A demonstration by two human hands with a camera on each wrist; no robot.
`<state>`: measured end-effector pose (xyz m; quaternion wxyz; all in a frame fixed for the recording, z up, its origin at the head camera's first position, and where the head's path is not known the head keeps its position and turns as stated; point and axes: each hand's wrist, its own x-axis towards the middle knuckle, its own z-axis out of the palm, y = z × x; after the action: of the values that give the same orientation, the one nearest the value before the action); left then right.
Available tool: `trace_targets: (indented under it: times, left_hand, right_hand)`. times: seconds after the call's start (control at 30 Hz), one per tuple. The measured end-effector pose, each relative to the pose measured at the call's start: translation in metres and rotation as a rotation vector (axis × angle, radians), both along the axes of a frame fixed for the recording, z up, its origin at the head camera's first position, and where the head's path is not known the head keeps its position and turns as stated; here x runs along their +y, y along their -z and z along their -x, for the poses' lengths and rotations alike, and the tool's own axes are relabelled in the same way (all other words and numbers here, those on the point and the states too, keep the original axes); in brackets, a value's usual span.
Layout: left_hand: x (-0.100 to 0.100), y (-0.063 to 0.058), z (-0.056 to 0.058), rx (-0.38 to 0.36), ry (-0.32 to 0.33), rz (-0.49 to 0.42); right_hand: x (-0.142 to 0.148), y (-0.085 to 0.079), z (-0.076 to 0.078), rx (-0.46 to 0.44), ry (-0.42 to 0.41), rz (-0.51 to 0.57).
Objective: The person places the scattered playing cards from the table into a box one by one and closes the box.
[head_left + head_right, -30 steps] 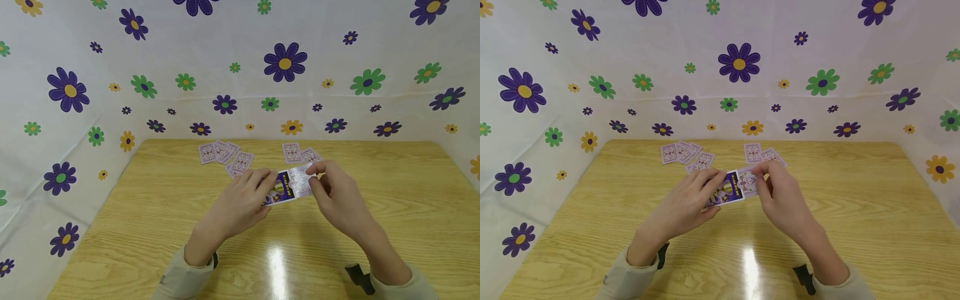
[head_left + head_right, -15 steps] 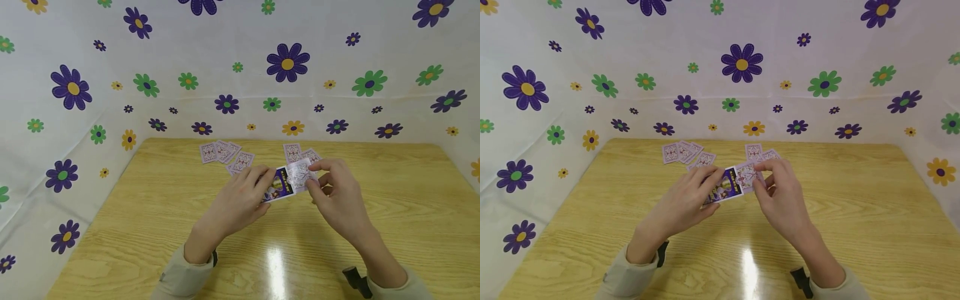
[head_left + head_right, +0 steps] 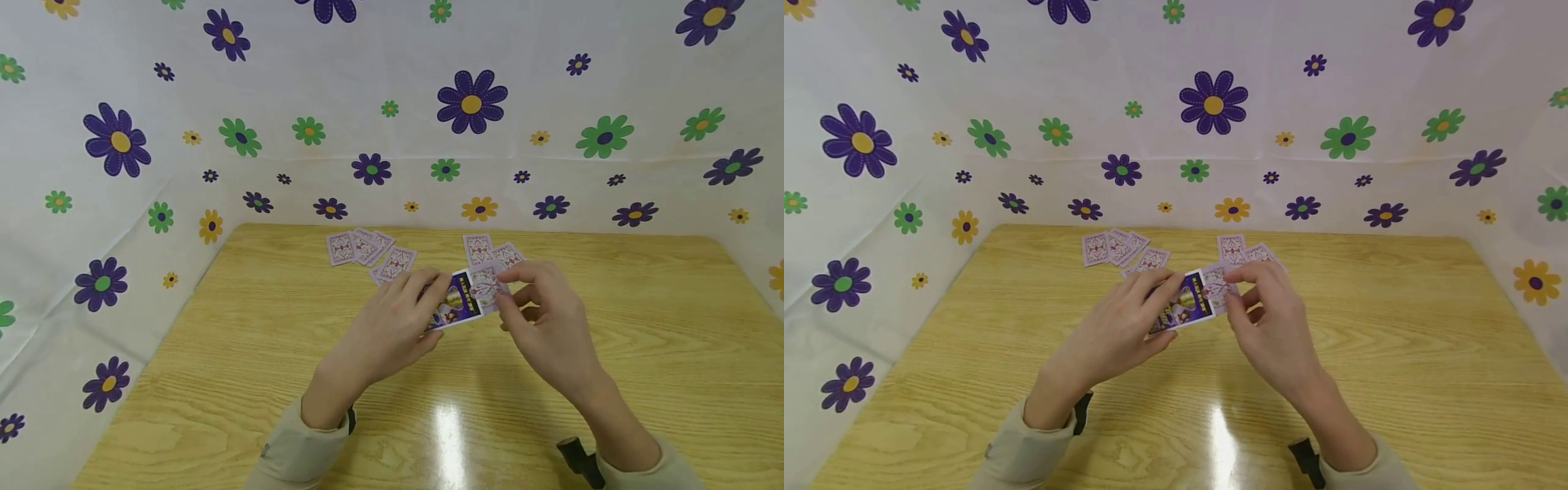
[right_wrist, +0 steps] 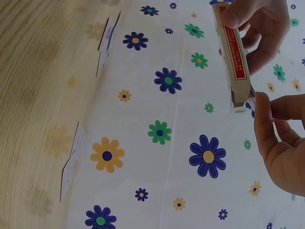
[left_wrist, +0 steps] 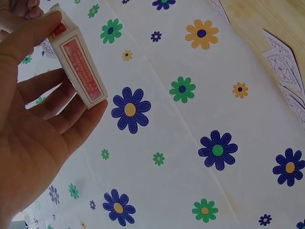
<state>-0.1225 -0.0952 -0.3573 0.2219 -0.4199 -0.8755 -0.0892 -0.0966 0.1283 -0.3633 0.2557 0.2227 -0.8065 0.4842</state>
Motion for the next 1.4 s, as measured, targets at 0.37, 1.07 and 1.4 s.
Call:
trace_targets:
  times: [0.37,1.07,1.4]
  left_hand:
    - [-0.0005,0.0007,0.0011,0.017,0.009,-0.018]
    - [-0.001,-0.0024,-0.0006,0.008,0.022,-0.022]
    - [-0.0013,-0.0031,-0.0015,0.001,0.016,-0.023]
  right_hand:
    - [-0.0006,0.0012,0.0,0.01,-0.057,-0.026]
    - [-0.0062,0.0056,-0.0013,0.037,-0.085,-0.124]
    - [-0.0066,0.0065,-0.001,0.042,-0.081,-0.131]
